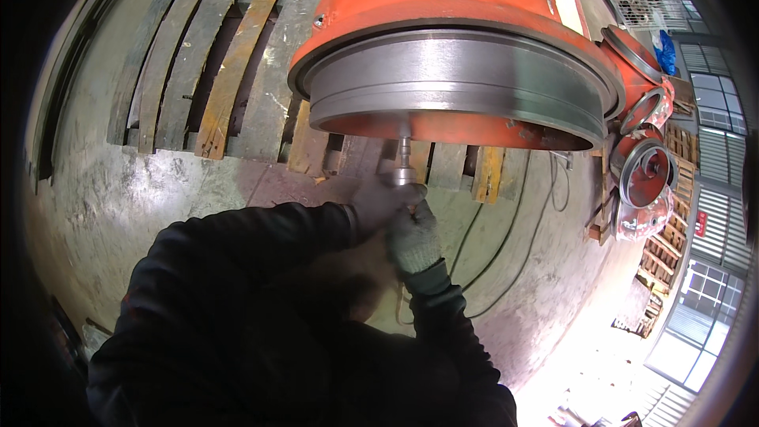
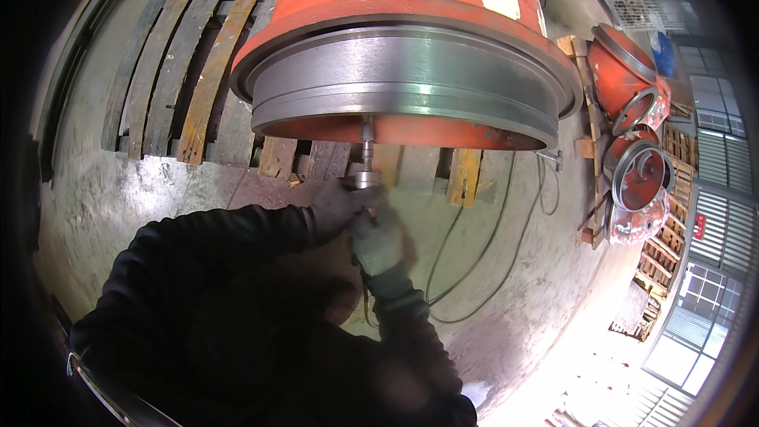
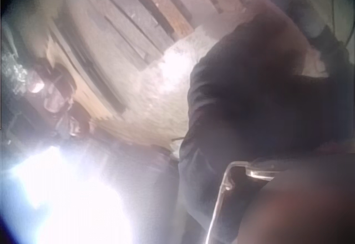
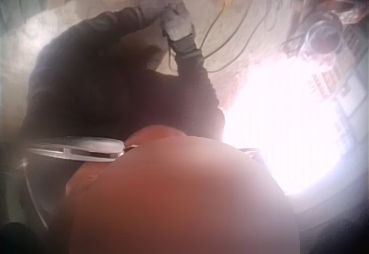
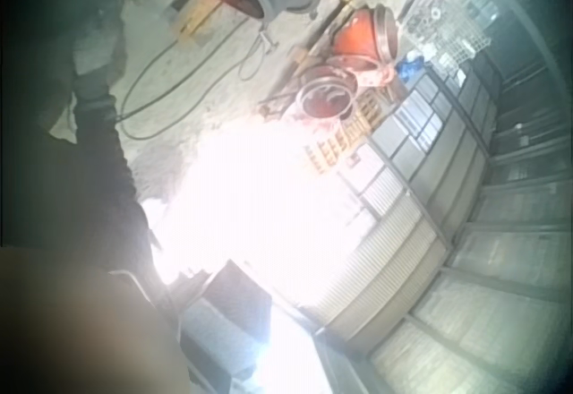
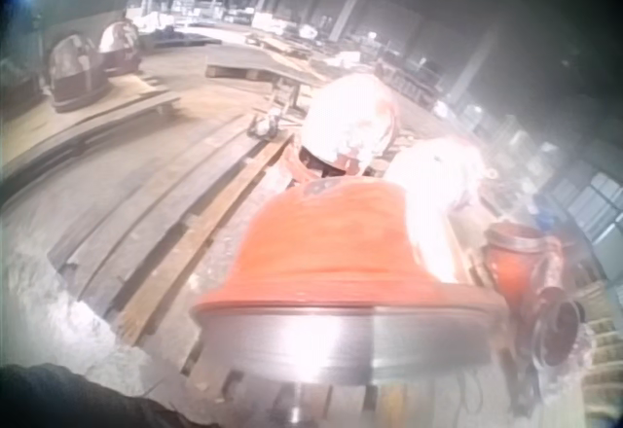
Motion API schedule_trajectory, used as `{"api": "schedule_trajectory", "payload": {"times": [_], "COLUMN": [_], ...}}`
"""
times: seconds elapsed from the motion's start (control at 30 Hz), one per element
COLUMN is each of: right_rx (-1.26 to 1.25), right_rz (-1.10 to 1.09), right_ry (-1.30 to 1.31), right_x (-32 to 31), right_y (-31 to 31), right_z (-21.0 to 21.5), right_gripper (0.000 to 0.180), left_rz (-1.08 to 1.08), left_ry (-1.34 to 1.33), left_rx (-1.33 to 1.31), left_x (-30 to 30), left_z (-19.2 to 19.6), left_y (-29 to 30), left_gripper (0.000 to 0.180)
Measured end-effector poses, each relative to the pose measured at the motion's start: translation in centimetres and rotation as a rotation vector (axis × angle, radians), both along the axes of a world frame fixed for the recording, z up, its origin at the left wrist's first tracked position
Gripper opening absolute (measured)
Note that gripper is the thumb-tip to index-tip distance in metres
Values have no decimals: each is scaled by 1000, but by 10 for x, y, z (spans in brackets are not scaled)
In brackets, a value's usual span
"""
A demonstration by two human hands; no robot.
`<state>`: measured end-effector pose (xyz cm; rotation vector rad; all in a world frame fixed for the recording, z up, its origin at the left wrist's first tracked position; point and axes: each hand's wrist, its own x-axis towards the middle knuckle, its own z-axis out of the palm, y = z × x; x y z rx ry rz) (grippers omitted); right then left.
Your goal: The person uses a handheld rotary grinding tool to smooth the inner and outer surfaces of a large orange metal part. They reposition the part on a wooden pallet multiple times to access different areas and continue grinding until the surface appears uniformly finished.
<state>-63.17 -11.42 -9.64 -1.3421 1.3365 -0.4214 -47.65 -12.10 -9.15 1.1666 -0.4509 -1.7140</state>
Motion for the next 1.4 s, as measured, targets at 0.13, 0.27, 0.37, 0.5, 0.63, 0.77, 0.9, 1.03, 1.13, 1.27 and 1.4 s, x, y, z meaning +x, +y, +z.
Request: {"api": "schedule_trajectory", "payload": {"times": [0.13,0.27,0.37,0.5,0.63,0.77,0.9,1.03,1.13,1.27,1.4], "right_rx": [250,124,164,469,-27,361,349,257,248,218,306], "right_rz": [-222,-6,-59,-252,95,8,-193,-112,-42,-32,-126], "right_ry": [-201,77,-101,-525,-177,-410,-299,-225,2,-116,-201], "right_x": [7,14,14,-7,-16,-14,-5,6,8,7,8], "right_y": [1,0,-2,-3,3,-4,0,-1,-3,-4,-5], "right_z": [15,30,24,2,-26,-29,0,21,25,20,20], "right_gripper": [13,13,15,20,29,21,15,16,16,19,22], "left_rz": [-3,7,-1,-25,1,16,-23,-95,-63,18,-28], "left_ry": [-79,5,-32,-71,-58,4,-69,-262,-120,11,-143], "left_rx": [20,95,16,26,35,71,38,-167,-60,19,-69], "left_x": [-2,2,4,1,5,5,2,13,13,6,5], "left_z": [-1,-6,-7,-5,-2,-2,0,5,9,4,-7], "left_y": [-2,1,0,-2,0,-1,-4,3,2,-1,-2], "left_gripper": [25,26,27,23,25,28,25,22,22,20,21]}}
